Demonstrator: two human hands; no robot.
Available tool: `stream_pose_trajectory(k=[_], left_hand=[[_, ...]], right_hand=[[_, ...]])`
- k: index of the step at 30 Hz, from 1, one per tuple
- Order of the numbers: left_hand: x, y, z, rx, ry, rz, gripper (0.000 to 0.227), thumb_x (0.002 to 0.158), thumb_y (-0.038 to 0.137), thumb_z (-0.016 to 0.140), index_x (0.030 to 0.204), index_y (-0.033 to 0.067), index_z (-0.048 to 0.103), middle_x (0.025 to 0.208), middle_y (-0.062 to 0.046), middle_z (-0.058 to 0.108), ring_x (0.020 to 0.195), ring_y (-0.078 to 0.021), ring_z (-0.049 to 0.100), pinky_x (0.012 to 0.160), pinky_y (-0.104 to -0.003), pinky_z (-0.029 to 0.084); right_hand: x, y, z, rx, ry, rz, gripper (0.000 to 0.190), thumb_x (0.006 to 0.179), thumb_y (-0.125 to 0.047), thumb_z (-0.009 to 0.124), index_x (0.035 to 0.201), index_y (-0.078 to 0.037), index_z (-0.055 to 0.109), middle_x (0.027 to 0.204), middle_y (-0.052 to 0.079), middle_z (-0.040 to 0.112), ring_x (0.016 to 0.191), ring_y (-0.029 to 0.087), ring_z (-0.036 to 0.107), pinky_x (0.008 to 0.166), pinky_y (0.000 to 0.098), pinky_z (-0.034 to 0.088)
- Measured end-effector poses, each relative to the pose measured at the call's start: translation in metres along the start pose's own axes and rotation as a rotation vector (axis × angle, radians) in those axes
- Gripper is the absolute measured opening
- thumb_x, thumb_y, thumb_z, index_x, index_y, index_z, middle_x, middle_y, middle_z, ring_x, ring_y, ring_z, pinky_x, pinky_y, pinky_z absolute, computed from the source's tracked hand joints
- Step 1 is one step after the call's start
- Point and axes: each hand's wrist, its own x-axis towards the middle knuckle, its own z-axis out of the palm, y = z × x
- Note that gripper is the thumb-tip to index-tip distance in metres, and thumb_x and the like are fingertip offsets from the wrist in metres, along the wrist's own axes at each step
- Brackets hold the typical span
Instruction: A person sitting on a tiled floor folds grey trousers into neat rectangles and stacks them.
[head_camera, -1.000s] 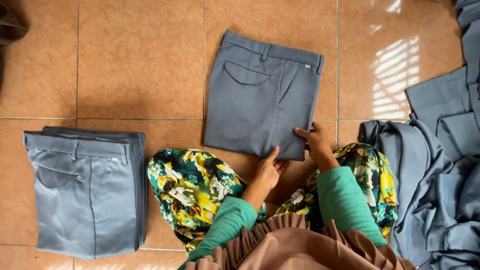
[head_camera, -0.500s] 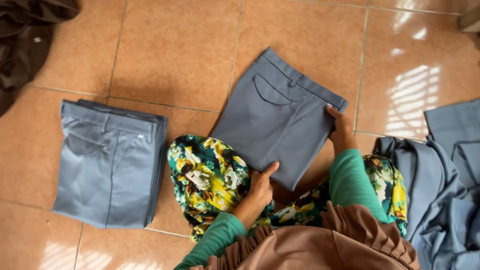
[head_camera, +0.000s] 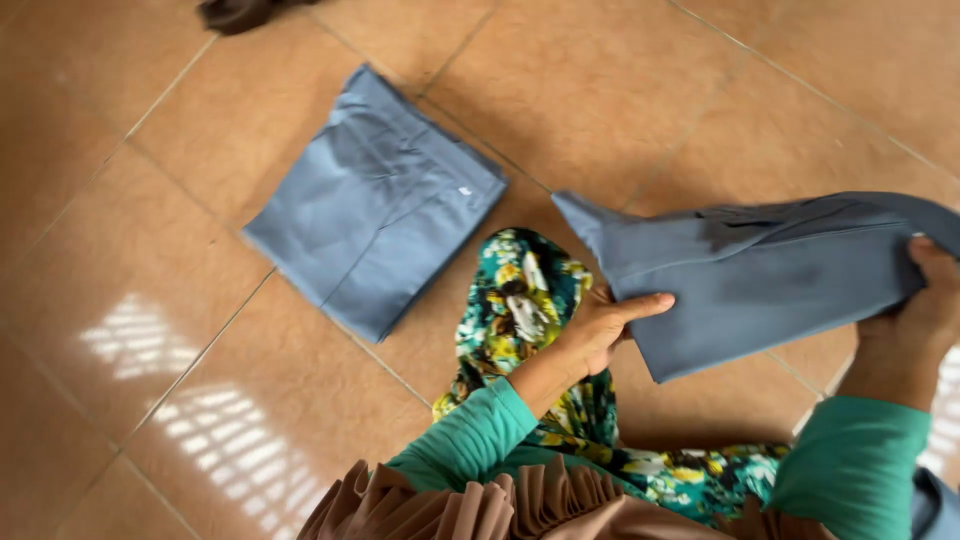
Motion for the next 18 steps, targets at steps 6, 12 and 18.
stream_pose_trajectory(k=[6, 12, 18], left_hand=[[-0.038, 0.126, -0.041, -0.076, 0.052, 0.215, 0.045, 0.076, 0.001, 0.082, 0.118, -0.0078, 0.066, 0.102, -0.019, 0.075, 0.083, -0.0242, 0.073, 0.077, -0.032, 0.061], [-0.111, 0.227, -0.118, 0.086, 0.243, 0.581, 0.047, 0.073, -0.003, 0.083, 0.117, -0.0010, 0.066, 0.104, -0.017, 0.076, 0.088, -0.0254, 0.074, 0.087, -0.039, 0.062], [-0.140, 0.187, -0.260, 0.341, 0.651, 0.595, 0.070, 0.071, 0.007, 0.093, 0.135, 0.0097, 0.065, 0.119, -0.013, 0.071, 0.111, -0.0258, 0.066, 0.094, -0.047, 0.056]], right_hand=[[-0.008, -0.011, 0.155, 0.097, -0.277, 0.103, 0.061, 0.075, -0.027, 0.078, 0.130, -0.004, 0.068, 0.114, 0.006, 0.083, 0.099, 0.016, 0.086, 0.092, 0.0255, 0.077], [-0.086, 0.016, 0.316, 0.168, -0.519, -0.014, 0.027, 0.085, -0.004, 0.080, 0.110, -0.004, 0.071, 0.106, 0.005, 0.076, 0.097, 0.016, 0.073, 0.100, 0.0308, 0.064], [-0.071, 0.238, 0.353, -0.248, -0.510, 0.353, 0.065, 0.077, -0.025, 0.095, 0.133, -0.019, 0.060, 0.118, 0.009, 0.071, 0.102, 0.028, 0.078, 0.080, 0.0459, 0.067]])
